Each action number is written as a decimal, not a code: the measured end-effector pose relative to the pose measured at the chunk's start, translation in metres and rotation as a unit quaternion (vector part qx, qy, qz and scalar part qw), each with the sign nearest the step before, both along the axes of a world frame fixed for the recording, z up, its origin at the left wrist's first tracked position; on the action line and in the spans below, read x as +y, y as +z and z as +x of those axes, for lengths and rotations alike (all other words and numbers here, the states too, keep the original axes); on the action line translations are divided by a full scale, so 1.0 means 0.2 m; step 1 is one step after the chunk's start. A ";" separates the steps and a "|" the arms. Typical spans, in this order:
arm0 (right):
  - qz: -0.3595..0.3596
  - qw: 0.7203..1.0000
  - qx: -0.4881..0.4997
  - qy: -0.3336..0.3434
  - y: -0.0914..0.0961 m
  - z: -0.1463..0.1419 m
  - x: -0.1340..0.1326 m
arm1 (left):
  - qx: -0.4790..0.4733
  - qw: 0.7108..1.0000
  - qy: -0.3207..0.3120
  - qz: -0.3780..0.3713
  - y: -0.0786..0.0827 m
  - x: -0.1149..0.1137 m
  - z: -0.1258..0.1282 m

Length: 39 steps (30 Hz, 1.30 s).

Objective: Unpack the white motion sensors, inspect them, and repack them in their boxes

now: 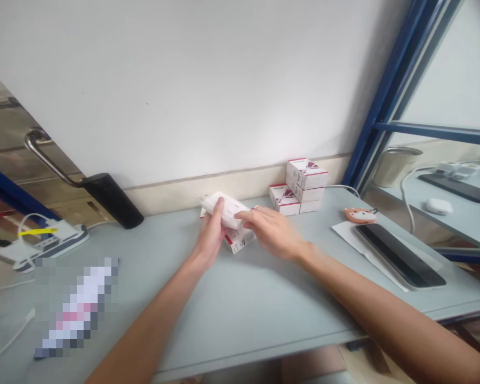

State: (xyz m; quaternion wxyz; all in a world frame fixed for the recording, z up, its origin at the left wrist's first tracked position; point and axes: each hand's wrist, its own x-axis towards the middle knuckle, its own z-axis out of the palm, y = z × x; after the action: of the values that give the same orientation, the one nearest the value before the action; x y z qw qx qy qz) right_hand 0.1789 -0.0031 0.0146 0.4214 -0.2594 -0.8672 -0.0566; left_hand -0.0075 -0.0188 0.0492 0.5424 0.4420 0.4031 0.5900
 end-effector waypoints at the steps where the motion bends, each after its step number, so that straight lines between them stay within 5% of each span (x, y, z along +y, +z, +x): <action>1: 0.001 1.000 -0.020 -0.004 0.00 0.00 -0.01 | -0.013 1.000 0.009 0.008 0.00 0.00 0.01; 5: -0.008 0.998 -0.059 -0.028 0.01 -0.03 -0.04 | -0.024 1.000 0.002 0.005 0.01 -0.02 0.03; 10: -0.025 0.995 -0.038 -0.086 0.05 -0.04 -0.07 | 0.107 0.994 0.034 -0.020 0.00 -0.04 0.02; 16: 0.010 0.994 0.048 -0.102 0.08 -0.02 -0.06 | 0.243 0.961 -0.076 0.109 -0.03 -0.06 0.04; 24: -0.052 0.989 0.064 -0.126 0.03 -0.01 -0.01 | 0.283 0.940 -0.044 0.186 -0.08 -0.07 0.07; 31: -0.075 0.986 0.085 -0.126 0.09 0.05 0.00 | 0.323 0.924 -0.063 0.196 -0.07 -0.05 -0.01; 33: -0.066 0.980 0.112 -0.150 0.10 0.08 0.04 | 0.395 0.895 -0.041 0.203 -0.10 -0.02 -0.04; 37: -0.064 0.973 0.127 -0.183 0.10 0.17 0.12 | 0.579 0.775 -0.052 0.247 -0.18 0.04 -0.06; 39: -0.060 0.974 0.113 -0.188 0.11 0.22 0.14 | 0.602 0.755 -0.036 0.259 -0.20 0.06 -0.07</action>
State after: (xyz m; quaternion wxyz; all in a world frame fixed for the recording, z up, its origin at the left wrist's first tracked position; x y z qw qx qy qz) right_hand 0.2223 0.0253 0.0368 0.4821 -0.4477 -0.7512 -0.0527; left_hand -0.0223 -0.0063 0.0090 0.0735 0.8435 0.4622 0.2638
